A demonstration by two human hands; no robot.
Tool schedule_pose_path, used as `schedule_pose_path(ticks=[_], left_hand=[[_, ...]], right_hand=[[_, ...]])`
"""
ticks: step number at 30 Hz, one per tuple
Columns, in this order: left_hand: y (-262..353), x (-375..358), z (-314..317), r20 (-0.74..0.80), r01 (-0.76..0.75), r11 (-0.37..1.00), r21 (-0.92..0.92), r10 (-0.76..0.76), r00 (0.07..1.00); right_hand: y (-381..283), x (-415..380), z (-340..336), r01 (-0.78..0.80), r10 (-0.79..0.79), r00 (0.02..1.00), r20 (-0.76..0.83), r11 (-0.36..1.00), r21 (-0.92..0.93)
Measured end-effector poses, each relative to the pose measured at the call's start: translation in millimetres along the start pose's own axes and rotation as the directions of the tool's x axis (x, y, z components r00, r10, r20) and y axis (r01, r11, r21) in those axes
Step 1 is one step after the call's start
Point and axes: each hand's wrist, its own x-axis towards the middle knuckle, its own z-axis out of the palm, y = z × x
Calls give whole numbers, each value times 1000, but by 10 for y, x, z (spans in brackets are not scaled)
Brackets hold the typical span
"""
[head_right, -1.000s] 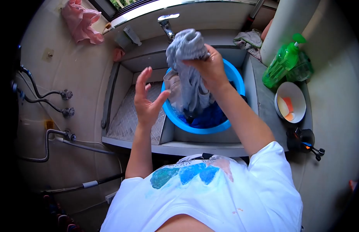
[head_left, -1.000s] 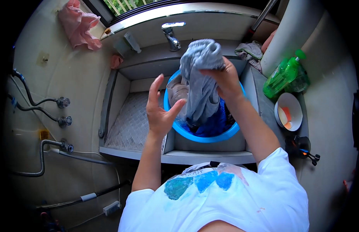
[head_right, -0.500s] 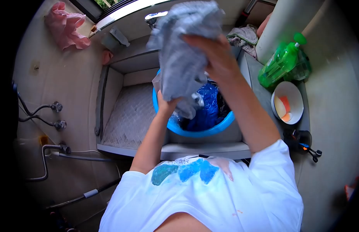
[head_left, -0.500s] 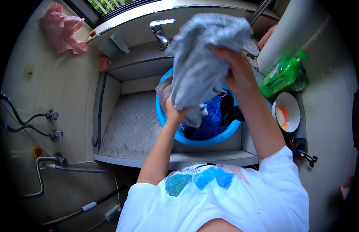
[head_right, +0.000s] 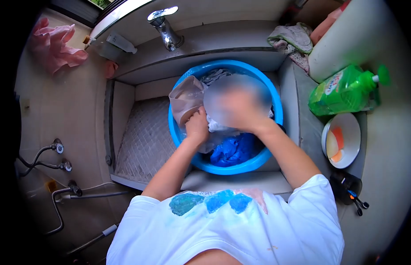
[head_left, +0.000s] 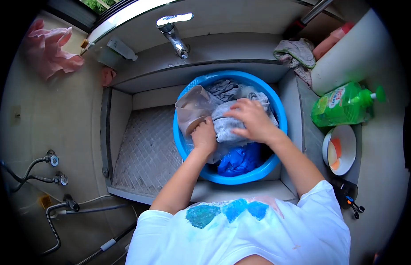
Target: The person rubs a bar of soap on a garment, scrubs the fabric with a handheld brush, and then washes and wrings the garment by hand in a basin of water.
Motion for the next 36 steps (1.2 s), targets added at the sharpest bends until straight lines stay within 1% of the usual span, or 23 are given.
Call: schedule_pose_path(ticks=[2,3,4,6,7,8,10,11,13,15,16,17,18,19,20,22,24,26,27,30,32,34,36], left_hand=[[39,134,98,209,33,984,174,-70,975],[48,201,71,362,33,996,85,-62,930],[-17,236,179,369,41,996,83,-69,927],[-199,274,479,464,-180,965,188,74,883],[-176,347,533,465,-181,966,184,77,882],[-117,467,576,412,-148,987,-62,160,897],[-123,493,630,334,-122,943,-309,227,915],[-181,408,641,211,-202,944,-262,260,942],[-333,219,635,-45,-339,931,-133,336,941],[-468,117,564,-280,-441,897,38,433,857],[-460,92,313,-288,-448,893,47,442,850],[-473,31,55,-150,-327,877,-352,292,944],[-425,-55,-247,50,-108,730,-675,191,980],[-359,-146,-475,49,-114,734,-669,196,979],[-282,-249,-680,19,-148,732,-665,214,977],[-137,-405,-988,-13,-195,728,-658,248,969],[27,-489,-1266,-132,-251,445,-859,281,951],[109,-488,-1454,-176,-243,249,-937,262,949],[129,-473,-1533,-173,-219,160,-962,261,950],[202,-483,-1775,-207,-198,-60,-978,256,944],[175,-424,-1822,-238,-186,-195,-963,287,928],[191,-425,-1880,-207,-159,-186,-970,280,938],[180,-415,-1889,-179,-134,-180,-974,265,947]], right_hand=[[71,40,274,26,13,992,123,950,-310],[123,80,381,2,31,994,109,956,-292],[169,115,475,5,31,992,119,958,-288],[178,175,650,-84,138,985,100,904,-419],[205,225,706,-79,171,971,166,888,-453],[308,226,808,-76,170,971,166,885,-459],[441,211,992,-32,158,976,151,787,-617],[468,210,1000,-29,155,977,149,782,-622],[430,263,908,-175,283,942,179,871,-458],[314,182,729,-162,230,965,124,900,-404],[277,141,645,-142,178,981,77,929,-342],[314,120,573,-143,175,982,65,929,-342],[391,130,479,-186,183,979,90,983,15],[438,153,418,-213,181,976,119,904,371],[349,168,257,-267,263,961,83,816,512],[183,212,-14,-209,247,969,1,815,541],[-84,227,-268,-202,242,970,-14,838,507],[-354,225,-341,-135,87,991,103,711,690],[-471,195,-423,-161,84,986,146,722,673],[-574,81,-475,72,-125,992,6,613,787],[-708,22,-383,57,-21,998,-55,574,817],[-744,21,-295,67,7,996,-89,594,801],[-830,48,-239,275,-48,910,-411,812,515]])
